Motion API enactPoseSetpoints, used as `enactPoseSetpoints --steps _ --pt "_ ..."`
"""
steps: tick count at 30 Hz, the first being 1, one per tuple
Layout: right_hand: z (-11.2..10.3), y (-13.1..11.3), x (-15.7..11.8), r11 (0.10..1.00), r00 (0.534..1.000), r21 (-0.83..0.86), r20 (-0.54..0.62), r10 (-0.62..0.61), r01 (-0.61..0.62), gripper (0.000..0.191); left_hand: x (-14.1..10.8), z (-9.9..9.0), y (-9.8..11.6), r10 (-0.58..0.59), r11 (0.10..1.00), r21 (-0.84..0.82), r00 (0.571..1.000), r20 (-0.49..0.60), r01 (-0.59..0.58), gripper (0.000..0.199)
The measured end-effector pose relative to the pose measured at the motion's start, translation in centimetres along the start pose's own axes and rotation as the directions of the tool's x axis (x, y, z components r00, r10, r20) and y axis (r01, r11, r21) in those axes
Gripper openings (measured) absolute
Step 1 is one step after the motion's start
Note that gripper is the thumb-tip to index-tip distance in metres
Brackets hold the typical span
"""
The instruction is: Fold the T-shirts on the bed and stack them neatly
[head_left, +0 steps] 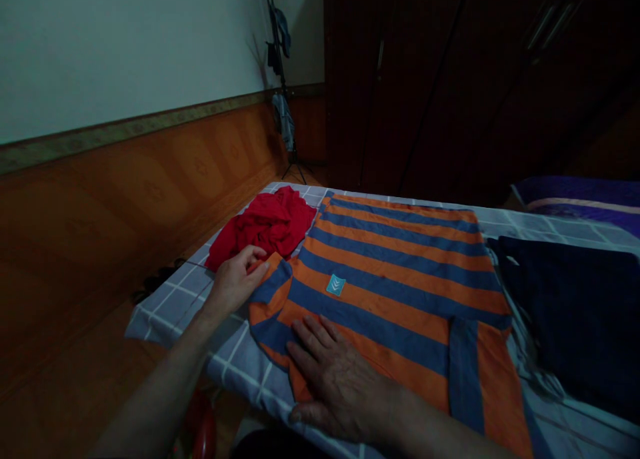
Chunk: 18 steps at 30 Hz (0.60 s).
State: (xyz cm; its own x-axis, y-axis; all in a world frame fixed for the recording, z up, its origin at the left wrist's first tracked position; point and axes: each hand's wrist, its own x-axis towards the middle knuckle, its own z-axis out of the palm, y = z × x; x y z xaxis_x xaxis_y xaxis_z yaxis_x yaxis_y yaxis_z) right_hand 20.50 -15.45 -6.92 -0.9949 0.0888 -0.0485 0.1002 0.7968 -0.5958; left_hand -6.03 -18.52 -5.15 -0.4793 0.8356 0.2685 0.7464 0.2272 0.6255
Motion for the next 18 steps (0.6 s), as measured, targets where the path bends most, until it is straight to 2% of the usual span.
enactPoseSetpoints --steps 5,10,12,14,16,18 --pt "-1.5 -0.5 0.3 0.997 0.996 -0.066 -0.078 0.042 -0.047 0.075 -0.3 -0.3 -0.9 0.027 0.979 0.2 0.996 0.09 -0.045 0.028" --pt "-2.3 -0.7 2.2 0.988 0.995 -0.154 -0.096 0.014 -0.028 0.074 -0.4 0.2 -2.5 -0.052 0.977 0.211 0.984 0.171 0.015 0.03" --pt "-2.1 -0.7 3.3 0.985 0.993 -0.171 -0.115 0.001 -0.021 0.072 -0.5 0.2 -2.9 -0.054 0.99 0.139 0.978 0.2 0.026 0.028" --pt "-1.7 -0.6 4.2 0.985 0.992 -0.174 -0.128 -0.01 -0.012 0.072 -0.8 0.0 -3.2 -0.062 0.998 -0.021 0.982 0.176 0.067 0.033" --pt "-1.3 -0.3 5.0 0.985 0.992 -0.172 -0.124 -0.016 -0.005 0.075 -1.4 -0.5 -3.5 -0.09 0.967 -0.218 0.979 0.181 0.13 0.044" --pt "-0.9 0.0 5.5 0.986 0.995 -0.168 -0.103 -0.007 -0.01 0.077 -2.0 -1.2 -3.8 -0.1 0.916 -0.352 0.96 0.26 0.191 0.048"
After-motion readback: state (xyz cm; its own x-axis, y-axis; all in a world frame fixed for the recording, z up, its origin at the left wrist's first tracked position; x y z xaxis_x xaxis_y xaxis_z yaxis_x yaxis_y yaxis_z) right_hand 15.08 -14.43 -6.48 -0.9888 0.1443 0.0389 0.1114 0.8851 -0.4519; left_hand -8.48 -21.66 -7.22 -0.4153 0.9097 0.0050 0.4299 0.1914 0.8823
